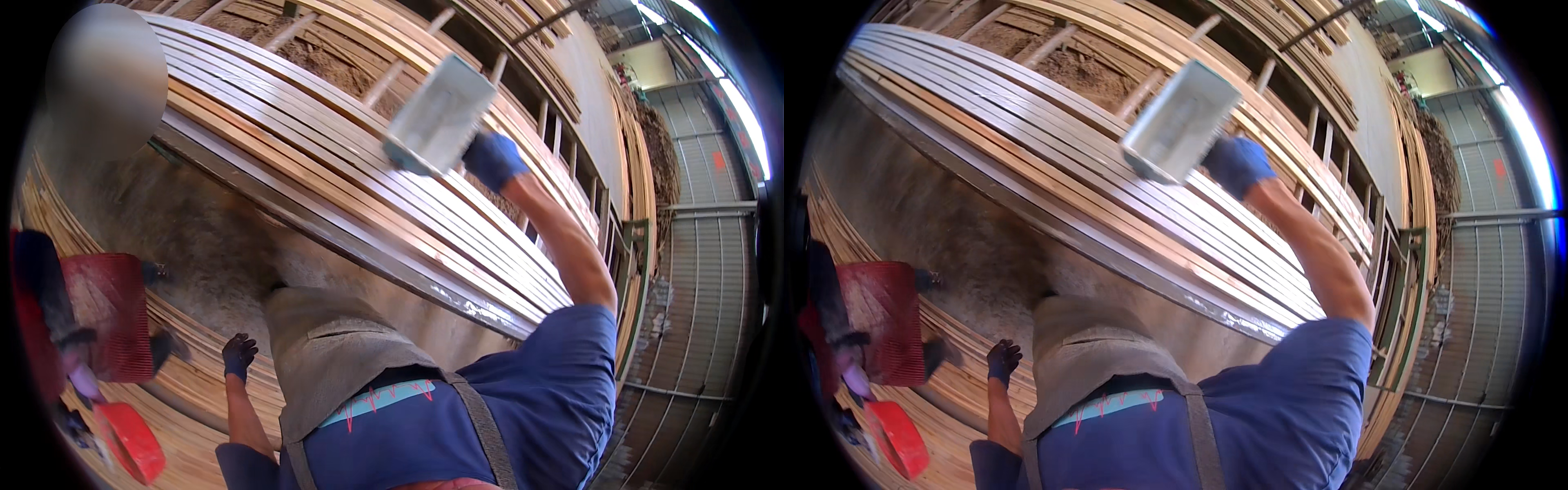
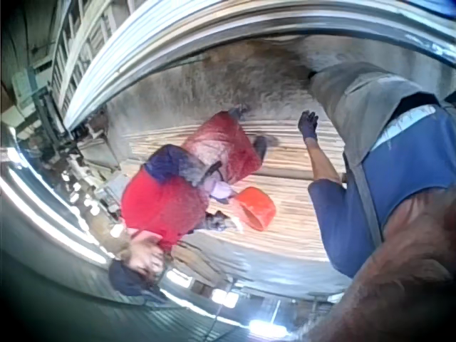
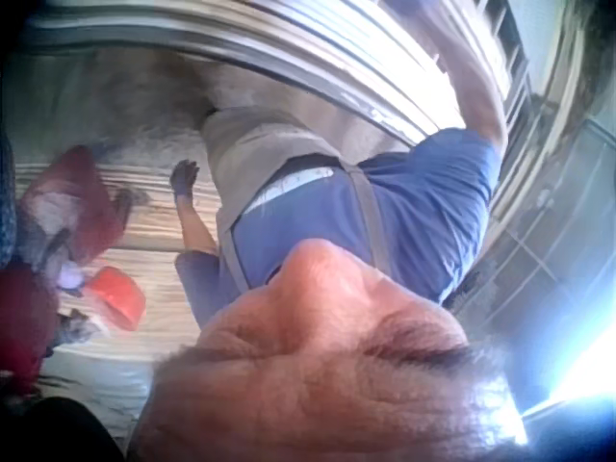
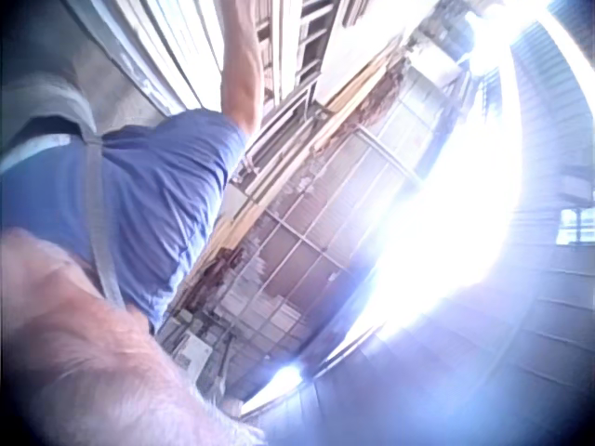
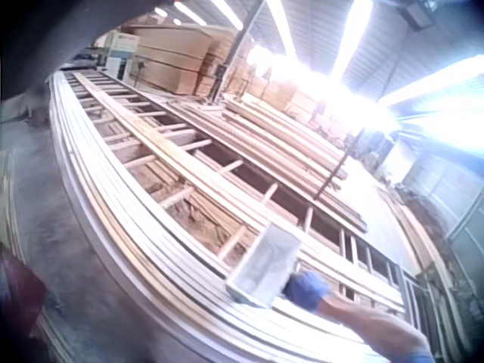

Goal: The person stacks wooden planks onto a metal rack and applies a white substance to them using a brush and a container. The person handles the planks one by one, arranging them on the rack and coating their surfaces.

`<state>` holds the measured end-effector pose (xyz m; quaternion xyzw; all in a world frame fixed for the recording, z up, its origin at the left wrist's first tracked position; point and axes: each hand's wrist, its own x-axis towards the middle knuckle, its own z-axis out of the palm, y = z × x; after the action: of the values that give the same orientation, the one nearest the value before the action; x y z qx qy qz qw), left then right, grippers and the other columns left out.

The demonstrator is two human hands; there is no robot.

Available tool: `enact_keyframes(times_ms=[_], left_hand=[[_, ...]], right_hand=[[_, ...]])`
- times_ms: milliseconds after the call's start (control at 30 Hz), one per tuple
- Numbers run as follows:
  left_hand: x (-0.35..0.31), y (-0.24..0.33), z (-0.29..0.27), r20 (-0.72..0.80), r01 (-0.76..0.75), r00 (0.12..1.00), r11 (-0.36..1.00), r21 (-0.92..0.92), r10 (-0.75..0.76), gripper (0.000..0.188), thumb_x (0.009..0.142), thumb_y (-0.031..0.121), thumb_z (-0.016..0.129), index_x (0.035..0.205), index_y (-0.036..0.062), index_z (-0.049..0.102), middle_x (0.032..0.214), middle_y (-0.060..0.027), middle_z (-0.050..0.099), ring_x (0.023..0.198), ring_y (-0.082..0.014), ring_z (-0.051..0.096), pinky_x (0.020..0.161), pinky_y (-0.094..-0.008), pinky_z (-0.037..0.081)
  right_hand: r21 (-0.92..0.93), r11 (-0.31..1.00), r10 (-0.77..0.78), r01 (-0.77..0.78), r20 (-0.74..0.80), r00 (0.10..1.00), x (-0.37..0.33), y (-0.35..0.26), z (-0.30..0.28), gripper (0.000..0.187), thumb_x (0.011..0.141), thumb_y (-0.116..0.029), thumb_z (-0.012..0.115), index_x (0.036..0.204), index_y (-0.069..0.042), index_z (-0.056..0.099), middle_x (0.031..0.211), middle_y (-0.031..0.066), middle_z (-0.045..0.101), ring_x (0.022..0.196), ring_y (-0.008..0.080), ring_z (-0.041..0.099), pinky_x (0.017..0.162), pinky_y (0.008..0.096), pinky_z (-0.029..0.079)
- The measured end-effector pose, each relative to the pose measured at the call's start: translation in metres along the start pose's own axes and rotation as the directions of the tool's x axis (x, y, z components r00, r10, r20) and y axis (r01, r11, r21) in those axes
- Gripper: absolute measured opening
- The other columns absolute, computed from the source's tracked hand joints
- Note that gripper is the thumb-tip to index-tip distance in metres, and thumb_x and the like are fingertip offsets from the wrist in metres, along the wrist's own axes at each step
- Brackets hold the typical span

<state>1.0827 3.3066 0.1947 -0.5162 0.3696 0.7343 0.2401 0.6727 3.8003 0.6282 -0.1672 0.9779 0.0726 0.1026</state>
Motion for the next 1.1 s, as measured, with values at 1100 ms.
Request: enact_keyframes(times_ms=[1100], left_hand=[[0.057,0.007,0.092,0.268,-0.147,0.952,0.989,-0.032,0.150,0.028,0.098,0.029,0.051,0.112,0.0067,0.061,0.098,-0.0146,0.069,0.073,-0.0267,0.067,0.067,-0.0383,0.054]], right_hand=[[0.281,0.957,-0.023,0.065,-0.150,0.988,-0.254,0.074,0.130,0.021,0.077,-0.020,0.067,0.094,-0.008,0.070,0.085,0.0154,0.070,0.076,0.0363,0.067,0.064,0.0437,0.053]])
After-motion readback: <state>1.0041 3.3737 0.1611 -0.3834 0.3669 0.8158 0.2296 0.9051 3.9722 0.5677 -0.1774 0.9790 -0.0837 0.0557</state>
